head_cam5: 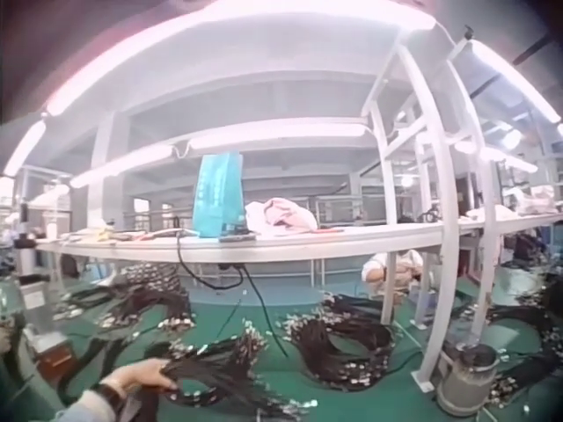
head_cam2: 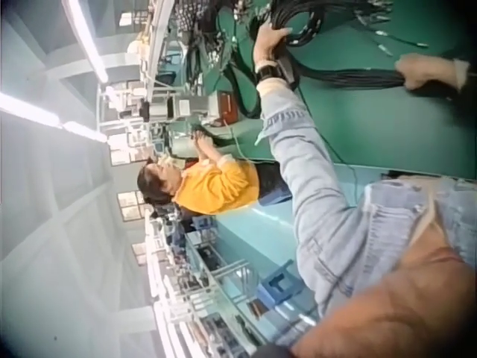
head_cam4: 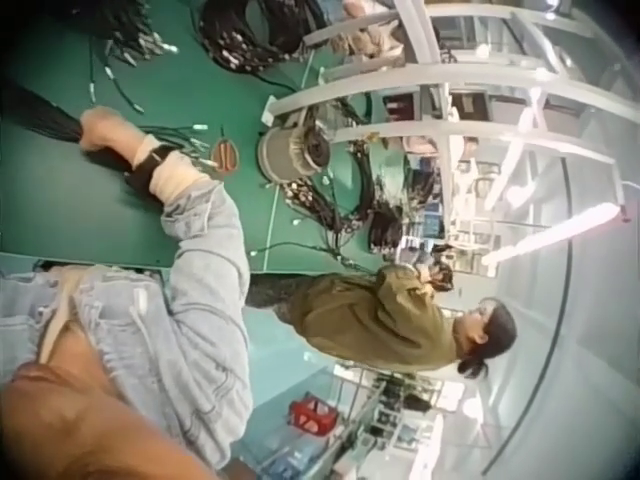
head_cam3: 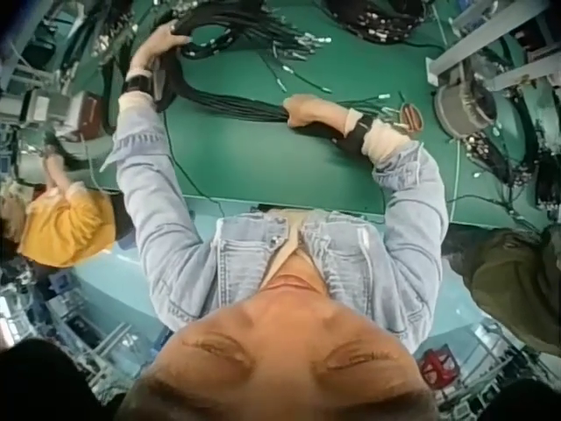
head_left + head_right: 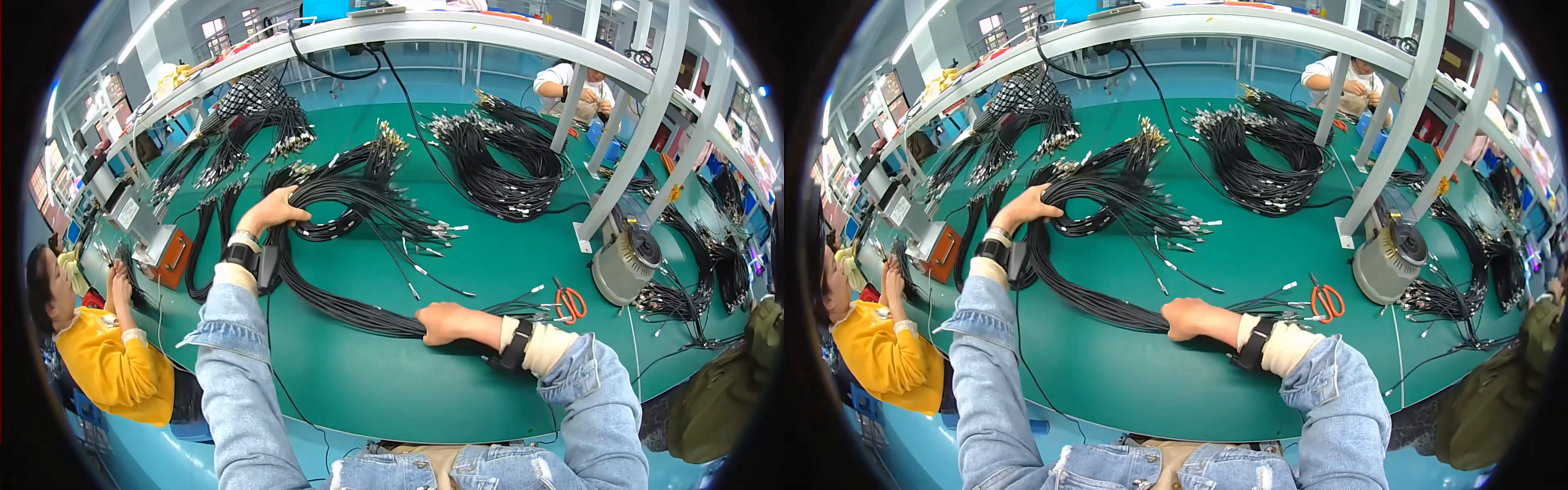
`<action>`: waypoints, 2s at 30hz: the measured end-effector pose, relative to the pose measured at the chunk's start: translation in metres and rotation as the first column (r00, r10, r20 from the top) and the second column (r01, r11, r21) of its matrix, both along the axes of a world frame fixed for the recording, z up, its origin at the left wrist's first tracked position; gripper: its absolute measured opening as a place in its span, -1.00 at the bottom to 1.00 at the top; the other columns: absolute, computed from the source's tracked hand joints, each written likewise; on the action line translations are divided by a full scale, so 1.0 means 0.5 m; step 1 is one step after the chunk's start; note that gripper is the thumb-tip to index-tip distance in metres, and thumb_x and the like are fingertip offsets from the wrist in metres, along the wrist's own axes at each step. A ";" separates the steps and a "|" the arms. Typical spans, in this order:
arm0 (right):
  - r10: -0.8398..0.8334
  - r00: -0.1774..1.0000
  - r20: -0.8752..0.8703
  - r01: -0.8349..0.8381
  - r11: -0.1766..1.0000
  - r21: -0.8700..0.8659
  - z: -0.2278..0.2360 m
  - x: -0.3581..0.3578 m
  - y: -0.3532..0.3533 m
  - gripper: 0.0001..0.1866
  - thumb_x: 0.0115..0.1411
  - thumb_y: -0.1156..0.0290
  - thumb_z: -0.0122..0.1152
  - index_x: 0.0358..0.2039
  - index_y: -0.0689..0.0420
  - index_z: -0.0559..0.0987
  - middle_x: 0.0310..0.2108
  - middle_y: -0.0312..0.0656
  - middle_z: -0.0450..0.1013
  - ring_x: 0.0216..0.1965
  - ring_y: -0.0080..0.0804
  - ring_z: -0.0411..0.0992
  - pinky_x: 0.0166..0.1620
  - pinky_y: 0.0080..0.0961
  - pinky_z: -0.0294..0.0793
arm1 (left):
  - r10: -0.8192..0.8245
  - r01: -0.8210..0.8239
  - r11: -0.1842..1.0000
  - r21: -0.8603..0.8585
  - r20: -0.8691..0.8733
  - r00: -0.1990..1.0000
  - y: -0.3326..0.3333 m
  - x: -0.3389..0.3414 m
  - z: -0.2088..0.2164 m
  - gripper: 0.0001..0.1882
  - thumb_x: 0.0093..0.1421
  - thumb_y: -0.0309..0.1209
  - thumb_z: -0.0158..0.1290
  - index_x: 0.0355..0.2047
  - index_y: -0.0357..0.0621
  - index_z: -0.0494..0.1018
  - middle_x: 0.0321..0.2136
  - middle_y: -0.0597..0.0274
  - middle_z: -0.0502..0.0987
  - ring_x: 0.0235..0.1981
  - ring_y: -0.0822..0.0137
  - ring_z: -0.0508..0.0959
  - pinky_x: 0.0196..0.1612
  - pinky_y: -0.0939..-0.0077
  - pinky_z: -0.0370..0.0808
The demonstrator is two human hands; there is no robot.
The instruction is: The person sorts bundles of black cables, moves a large coil to the side, and attaches small yellow and white components to the cable ends one by one. After assembling the pieces, the person gathers the finished cables into a large loop and moves them to a pile.
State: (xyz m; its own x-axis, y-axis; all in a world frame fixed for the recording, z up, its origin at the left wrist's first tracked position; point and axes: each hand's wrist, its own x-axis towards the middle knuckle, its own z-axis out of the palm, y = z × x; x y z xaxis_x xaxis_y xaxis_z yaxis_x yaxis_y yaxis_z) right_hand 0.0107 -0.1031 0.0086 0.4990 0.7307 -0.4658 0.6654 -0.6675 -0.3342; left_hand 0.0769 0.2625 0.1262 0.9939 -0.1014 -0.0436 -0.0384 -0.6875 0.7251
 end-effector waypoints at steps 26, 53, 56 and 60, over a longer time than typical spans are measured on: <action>0.213 0.971 0.109 -0.239 0.879 0.412 -0.042 -0.019 0.092 -0.56 -0.02 0.38 0.27 -0.13 0.31 0.43 -0.18 0.12 0.47 -0.06 0.01 0.43 -0.08 -0.13 0.46 | -0.131 -0.215 0.742 0.636 0.451 0.883 -0.081 0.041 -0.175 -0.38 -0.06 -0.32 0.29 0.04 -0.13 0.36 -0.07 -0.02 0.46 0.00 -0.03 0.42 0.03 0.17 0.39; -0.506 0.860 0.072 0.356 0.694 0.625 0.014 -0.044 -0.443 -0.63 0.13 0.36 0.23 -0.05 0.21 0.47 -0.01 -0.04 0.37 0.09 -0.10 0.29 0.15 -0.25 0.26 | 0.049 -0.145 0.786 0.600 0.174 0.984 -0.415 -0.355 -0.275 -0.40 -0.15 -0.17 0.35 -0.22 -0.25 0.33 -0.34 0.04 0.46 -0.29 0.04 0.50 -0.28 0.25 0.46; -0.543 0.827 0.148 0.314 0.663 0.680 0.001 -0.037 -0.440 -0.63 0.12 0.38 0.24 -0.06 0.20 0.47 0.01 -0.04 0.35 0.11 -0.09 0.26 0.18 -0.23 0.23 | 0.013 -0.154 0.812 0.563 0.246 0.969 -0.445 -0.355 -0.247 -0.40 -0.16 -0.23 0.36 -0.17 -0.24 0.35 -0.30 0.05 0.46 -0.26 0.04 0.49 -0.25 0.25 0.46; -0.547 0.830 0.111 0.328 0.638 0.697 0.015 -0.041 -0.439 -0.63 0.10 0.40 0.26 -0.07 0.20 0.47 0.02 -0.05 0.34 0.14 -0.08 0.23 0.20 -0.22 0.20 | -0.166 -0.083 0.861 0.503 0.430 0.887 -0.490 -0.350 -0.240 -0.45 -0.16 -0.36 0.35 -0.13 -0.18 0.42 -0.24 0.09 0.44 -0.22 0.06 0.46 -0.21 0.26 0.45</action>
State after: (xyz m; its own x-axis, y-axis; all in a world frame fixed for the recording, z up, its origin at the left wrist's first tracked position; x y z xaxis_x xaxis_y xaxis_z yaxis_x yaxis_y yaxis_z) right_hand -0.0098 -0.3225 0.0161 0.8639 0.4459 0.2343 0.4846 -0.6087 -0.6282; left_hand -0.0980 0.0178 0.0060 0.9100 -0.2313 0.3442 -0.3063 -0.9344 0.1817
